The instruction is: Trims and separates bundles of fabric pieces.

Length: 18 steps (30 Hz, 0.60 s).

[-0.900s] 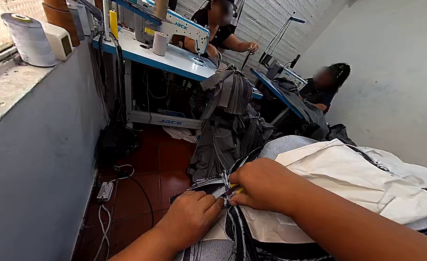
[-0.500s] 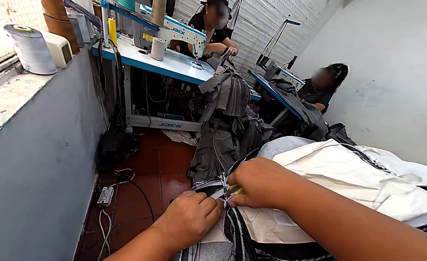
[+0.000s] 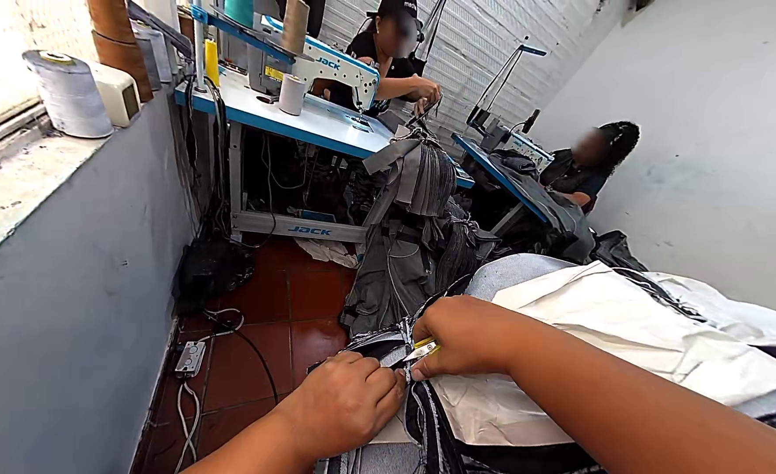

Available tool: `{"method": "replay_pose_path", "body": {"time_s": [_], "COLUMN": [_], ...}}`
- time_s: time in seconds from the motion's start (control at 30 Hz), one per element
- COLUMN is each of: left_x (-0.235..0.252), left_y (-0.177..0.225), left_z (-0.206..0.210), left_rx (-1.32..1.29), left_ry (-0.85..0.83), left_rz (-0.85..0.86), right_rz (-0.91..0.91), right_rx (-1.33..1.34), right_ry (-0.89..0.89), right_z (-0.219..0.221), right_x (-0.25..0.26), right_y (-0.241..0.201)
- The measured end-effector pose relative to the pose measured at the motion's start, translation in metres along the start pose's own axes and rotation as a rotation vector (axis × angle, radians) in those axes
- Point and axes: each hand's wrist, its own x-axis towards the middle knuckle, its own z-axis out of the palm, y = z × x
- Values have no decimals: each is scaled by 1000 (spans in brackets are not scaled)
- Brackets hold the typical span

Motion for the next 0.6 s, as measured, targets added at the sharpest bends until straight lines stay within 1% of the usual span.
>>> {"method": "replay_pose_path", "body": {"time_s": [0.13,0.2,0.23,0.27,0.3,0.4,0.43,0.47,0.5,0.57,0.6], "left_x": [0,-3,-5,-9,-12,-18,-19,-19,-17,-9,-5], "left_y": [-2,-4,-6,-7,-9,-18,-23,-26,-27,-24,-22], "left_z": [-4,-6,-5,-3,-3,-2,1,4,8,16,18], "left_rx": [12,5,-38,-117,-236,-697,-781,-809,-814,-788,-791], "left_ry": [-28,-26,-16,-6,-4,-38,-66,-96,-119,-167,-186], "left_rz": [30,13,-33,-118,-239,-701,-776,-772,-714,-554,-505], "right_rz": [118,134,123,105,90,24,-29,-113,-225,-465,-525], "right_rx": [67,110,149,182,201,216,203,160,67,-263,-417], "right_ry": [-110,-77,-25,31,92,273,350,461,609,919,1011], "right_z": [-6,-1,5,12,19,38,47,58,71,90,92], "right_x": [6,4,1,-3,-8,-19,-21,-21,-18,-7,-6], "right_y": [-15,-16,-13,-10,-8,-2,-1,2,6,18,21]}}
